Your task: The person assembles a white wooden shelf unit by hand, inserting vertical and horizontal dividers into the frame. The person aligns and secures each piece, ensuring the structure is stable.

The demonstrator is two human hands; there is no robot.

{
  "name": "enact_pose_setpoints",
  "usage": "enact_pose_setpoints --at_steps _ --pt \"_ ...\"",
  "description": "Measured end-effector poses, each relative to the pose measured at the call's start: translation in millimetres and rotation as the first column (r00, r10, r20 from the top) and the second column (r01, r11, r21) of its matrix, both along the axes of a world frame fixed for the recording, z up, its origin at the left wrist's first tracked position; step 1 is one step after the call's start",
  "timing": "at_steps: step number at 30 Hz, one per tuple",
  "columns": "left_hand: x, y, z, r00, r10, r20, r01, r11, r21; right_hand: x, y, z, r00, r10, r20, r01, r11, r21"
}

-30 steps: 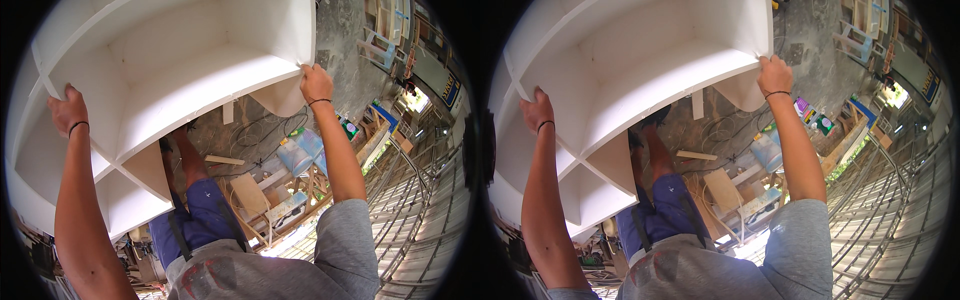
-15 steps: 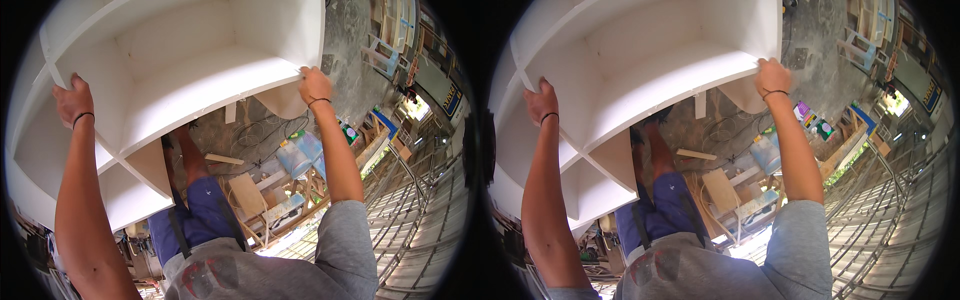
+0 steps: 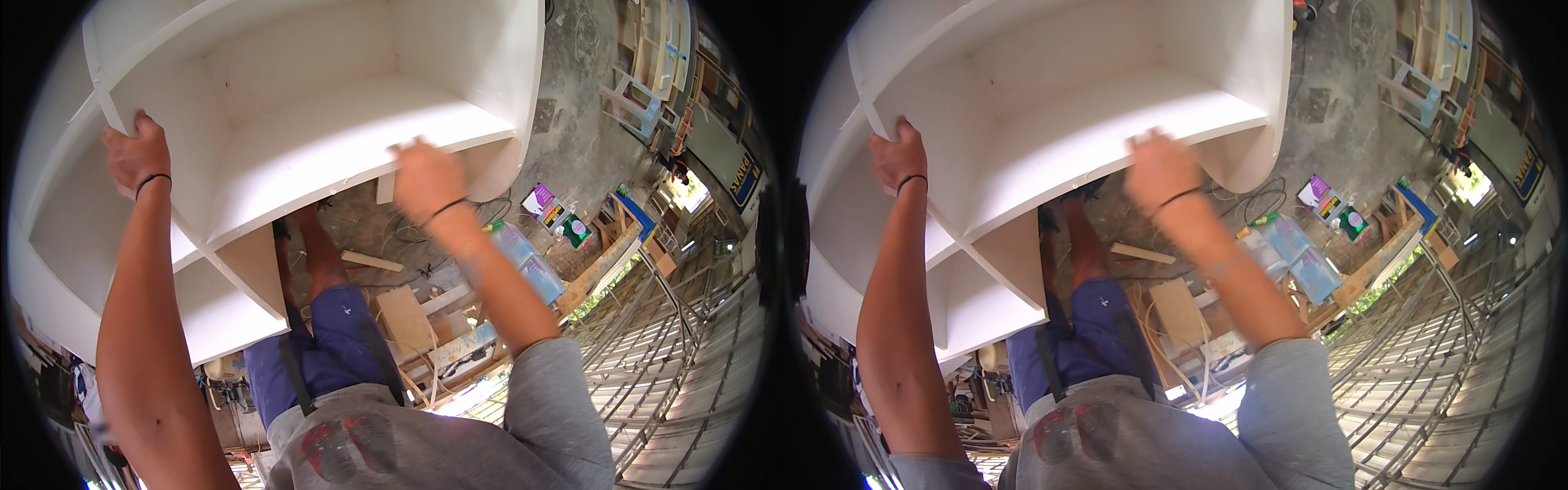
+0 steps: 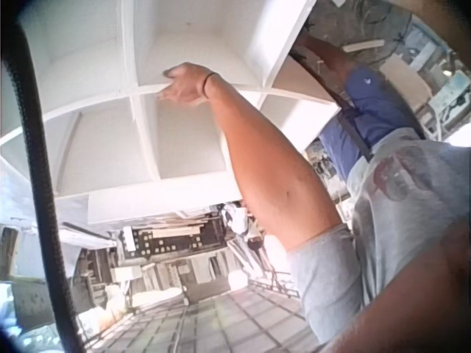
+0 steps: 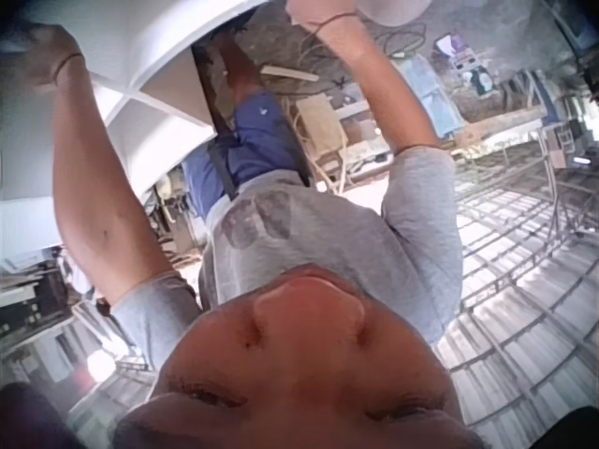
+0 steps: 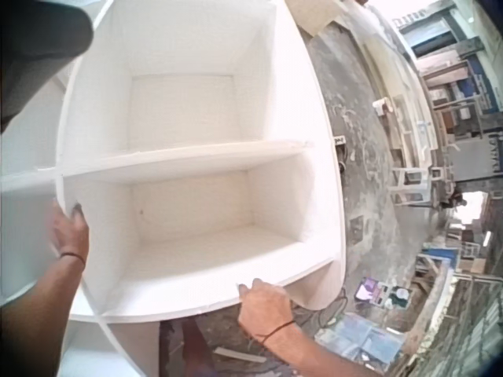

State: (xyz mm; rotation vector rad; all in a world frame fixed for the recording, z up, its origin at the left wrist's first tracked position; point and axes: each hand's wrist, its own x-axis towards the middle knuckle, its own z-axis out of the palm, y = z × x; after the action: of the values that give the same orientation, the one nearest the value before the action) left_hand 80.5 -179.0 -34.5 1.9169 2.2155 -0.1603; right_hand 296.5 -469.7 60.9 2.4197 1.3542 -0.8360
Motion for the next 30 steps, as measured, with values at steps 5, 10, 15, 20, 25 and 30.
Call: enact_pose_setpoints --at_steps 5,10,15,20,25,30 --pt "0.3 -0.3 1.6 1.000 -0.022 0.017 0.022 0.999 0.029 -58.8 31.4 14.0 0.967 -0.043 -0.250 0.110 0.959 0.262" --pt "6.3 -3.8 9.5 0.999 -0.015 0.042 0.015 1.000 0.013 106.6 -60.0 6.1 0.932 -0.219 0.288 0.241 0.970 -0.043" --pt "6.6 -3.7 9.8 0.998 -0.005 0.056 0.006 1.000 -0.026 98.6 -80.4 -11.8 0.904 -0.195 0.381 0.174 0.981 0.088" --pt "4.0 -4.9 8.7 0.999 -0.026 0.019 0.026 1.000 -0.003 -48.9 -12.9 -17.6 0.993 -0.077 0.087 0.047 0.950 0.308" --pt "0.7 -0.6 3.2 0.994 -0.063 0.086 0.060 0.998 0.035 -149.3 46.3 9.4 0.945 -0.101 -0.313 0.211 0.916 0.341" --pt "-0.3 -2.9 6.6 0.996 -0.049 0.075 0.048 0.999 0.013 20.0 -53.3 -10.8 0.913 -0.402 0.072 0.351 0.862 0.365"
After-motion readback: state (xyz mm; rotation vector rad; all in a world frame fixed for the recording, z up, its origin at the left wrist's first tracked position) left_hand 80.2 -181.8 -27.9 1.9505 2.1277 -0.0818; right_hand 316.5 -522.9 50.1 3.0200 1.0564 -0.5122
